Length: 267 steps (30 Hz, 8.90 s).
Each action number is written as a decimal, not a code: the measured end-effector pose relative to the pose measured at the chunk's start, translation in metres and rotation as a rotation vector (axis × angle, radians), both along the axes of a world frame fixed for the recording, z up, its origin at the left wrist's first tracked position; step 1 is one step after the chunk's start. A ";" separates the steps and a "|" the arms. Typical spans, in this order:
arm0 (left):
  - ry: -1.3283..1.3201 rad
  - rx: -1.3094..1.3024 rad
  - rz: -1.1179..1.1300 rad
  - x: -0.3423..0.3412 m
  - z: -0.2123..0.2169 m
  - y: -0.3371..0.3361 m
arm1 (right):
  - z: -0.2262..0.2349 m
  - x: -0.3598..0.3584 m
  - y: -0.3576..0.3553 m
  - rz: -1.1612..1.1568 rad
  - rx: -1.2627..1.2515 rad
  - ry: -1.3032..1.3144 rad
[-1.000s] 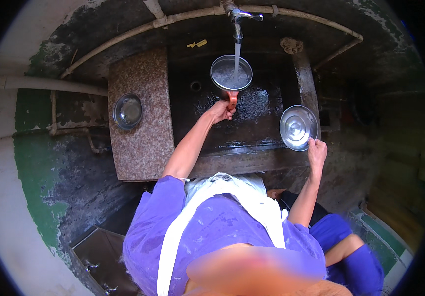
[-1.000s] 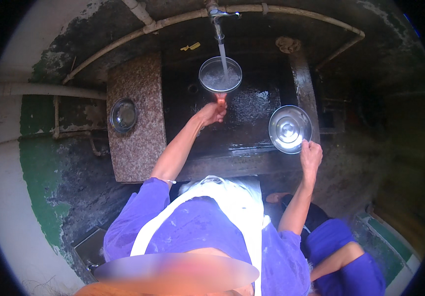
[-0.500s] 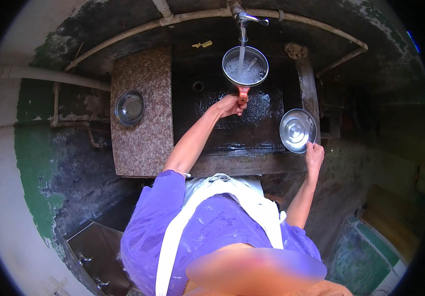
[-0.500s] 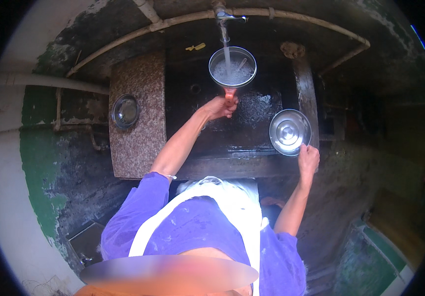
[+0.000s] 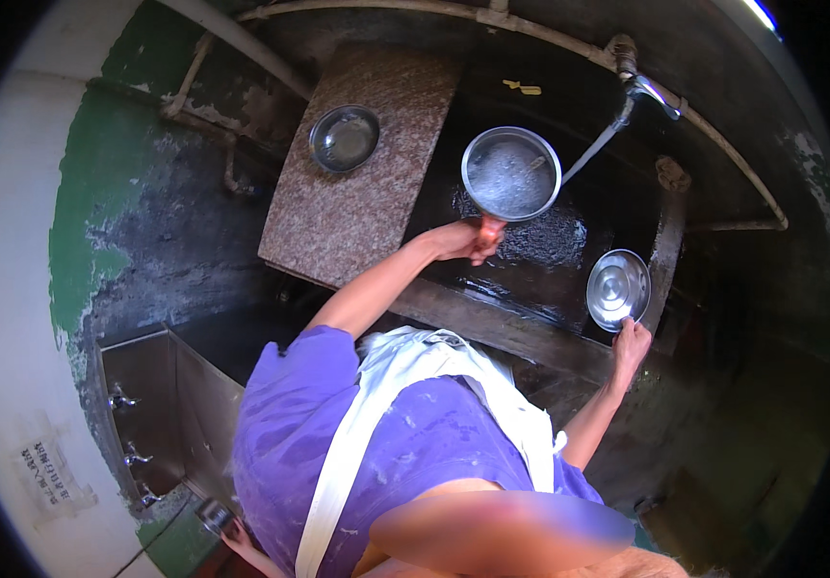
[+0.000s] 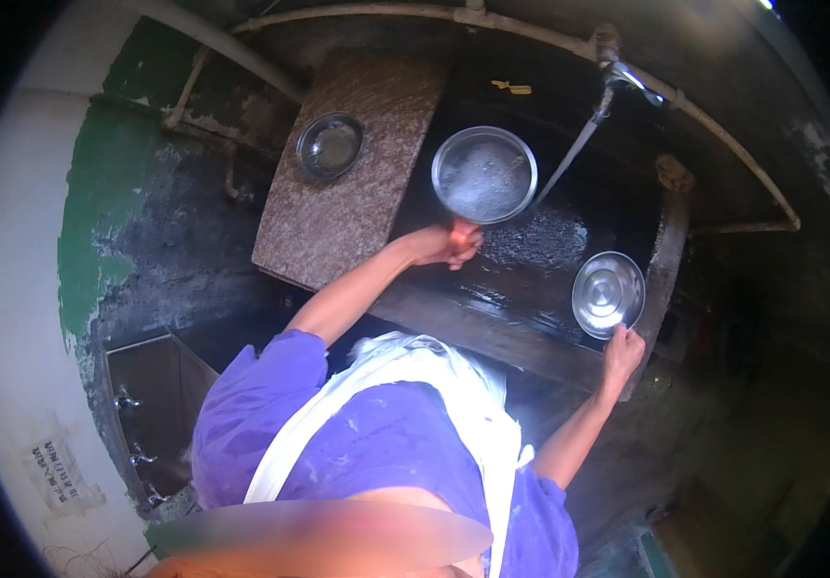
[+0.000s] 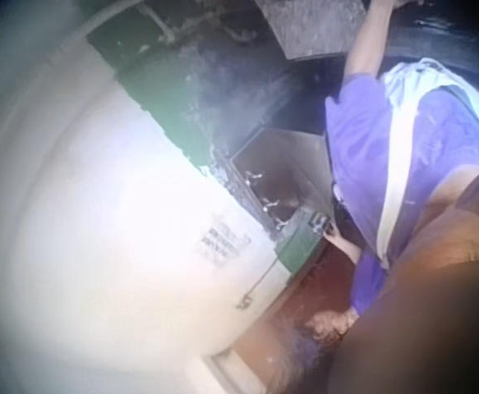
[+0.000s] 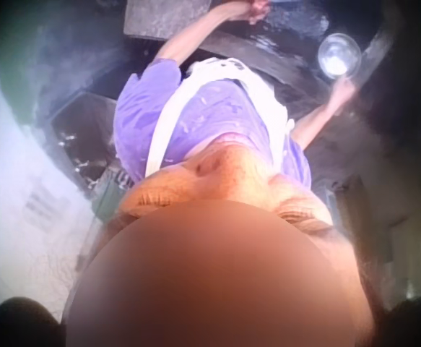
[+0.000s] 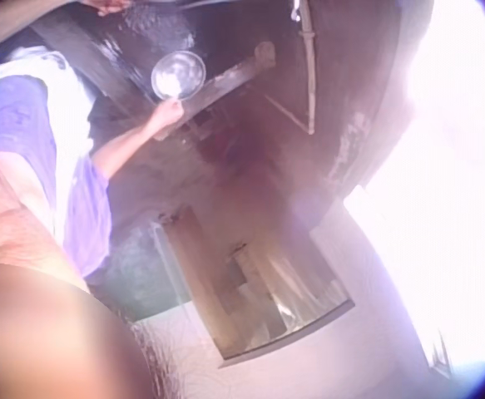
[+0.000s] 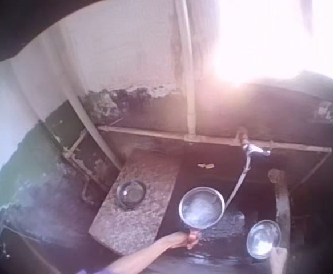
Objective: The person washes several metal bowls and a pot under running water at a sink, rinses them, and places them on a nearby counter. They then walk to a locker, open it, and store the cleaned items inside before retrieving a mask and walking through a room with large white containers.
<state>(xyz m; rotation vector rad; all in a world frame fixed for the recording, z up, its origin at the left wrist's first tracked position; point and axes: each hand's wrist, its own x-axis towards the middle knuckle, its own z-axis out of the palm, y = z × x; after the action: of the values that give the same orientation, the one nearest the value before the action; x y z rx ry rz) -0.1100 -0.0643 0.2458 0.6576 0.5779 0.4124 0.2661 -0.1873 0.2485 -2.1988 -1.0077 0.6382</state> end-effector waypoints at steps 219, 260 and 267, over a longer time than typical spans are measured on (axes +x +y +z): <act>0.906 0.600 0.373 0.163 -0.065 0.154 | -0.126 -0.144 0.293 -0.198 0.317 1.187; 0.819 0.107 0.601 -0.184 0.080 -0.044 | 0.025 -0.466 -0.013 0.905 -0.186 1.073; 0.842 0.079 0.430 -0.088 0.066 -0.024 | 0.033 -0.456 0.004 0.771 0.233 1.276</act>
<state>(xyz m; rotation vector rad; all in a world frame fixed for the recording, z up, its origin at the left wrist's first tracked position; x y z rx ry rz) -0.1982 -0.0881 0.3122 0.7757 1.5253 0.5563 -0.1900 -0.1830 0.2810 -0.7416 -1.0214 1.8005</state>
